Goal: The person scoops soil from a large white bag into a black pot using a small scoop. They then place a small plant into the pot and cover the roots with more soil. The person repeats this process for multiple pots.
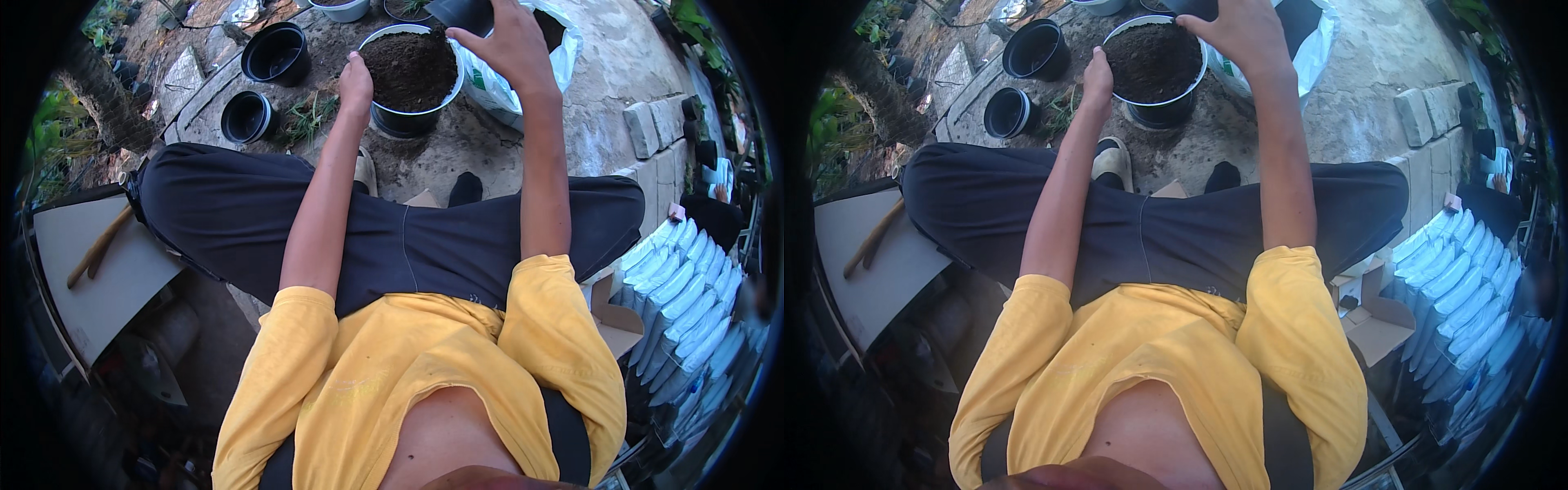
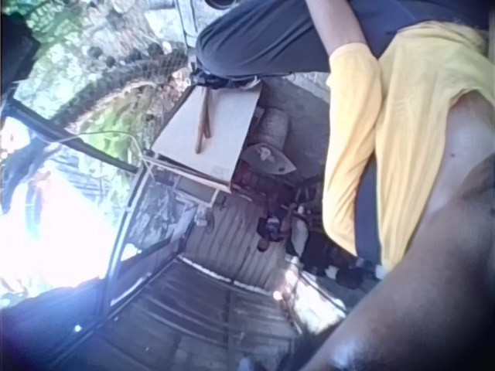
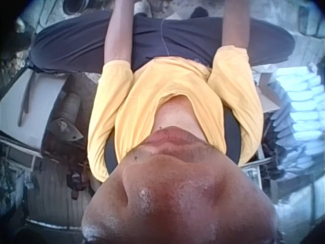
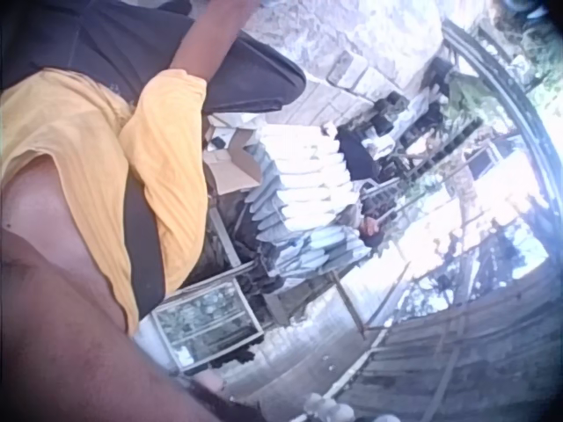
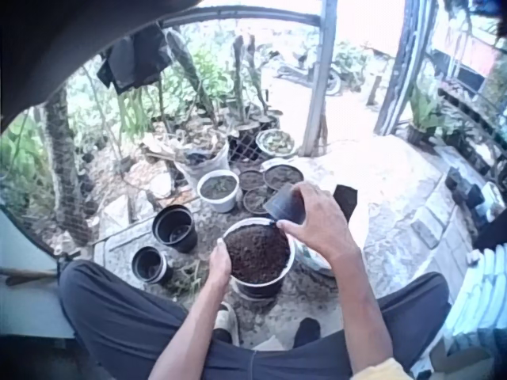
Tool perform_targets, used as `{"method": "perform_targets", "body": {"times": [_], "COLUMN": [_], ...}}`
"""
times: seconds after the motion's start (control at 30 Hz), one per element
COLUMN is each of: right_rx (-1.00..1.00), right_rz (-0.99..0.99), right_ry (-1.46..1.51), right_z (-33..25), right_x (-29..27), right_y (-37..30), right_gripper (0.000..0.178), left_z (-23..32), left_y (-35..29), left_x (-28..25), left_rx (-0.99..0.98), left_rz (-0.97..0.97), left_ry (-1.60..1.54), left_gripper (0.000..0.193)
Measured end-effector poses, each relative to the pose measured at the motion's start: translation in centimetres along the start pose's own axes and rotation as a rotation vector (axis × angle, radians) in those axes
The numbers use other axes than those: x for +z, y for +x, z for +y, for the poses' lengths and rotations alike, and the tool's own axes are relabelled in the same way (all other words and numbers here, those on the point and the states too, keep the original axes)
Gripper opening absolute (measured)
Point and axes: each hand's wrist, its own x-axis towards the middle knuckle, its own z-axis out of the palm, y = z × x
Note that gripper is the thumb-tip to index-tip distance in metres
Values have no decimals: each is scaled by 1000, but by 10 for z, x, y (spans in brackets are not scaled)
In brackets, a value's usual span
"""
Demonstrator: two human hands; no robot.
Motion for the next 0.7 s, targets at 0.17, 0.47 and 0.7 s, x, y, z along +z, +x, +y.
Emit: {"method": "perform_targets", "body": {"times": [0.17, 0.47, 0.7], "right_rx": [233, 373, 496], "right_rz": [53, -138, -336], "right_ry": [-422, -328, -85], "right_z": [87, 191, 220], "right_x": [-4, 120, 146], "right_y": [0, -70, -72], "right_gripper": [73, 50, 37], "left_z": [-4, -6, 1], "left_y": [5, 7, 0], "left_x": [1, 1, -4], "left_rx": [-5, 8, 5], "left_rz": [-15, 20, -35], "left_ry": [27, 4, 25], "left_gripper": [65, 64, 64]}}
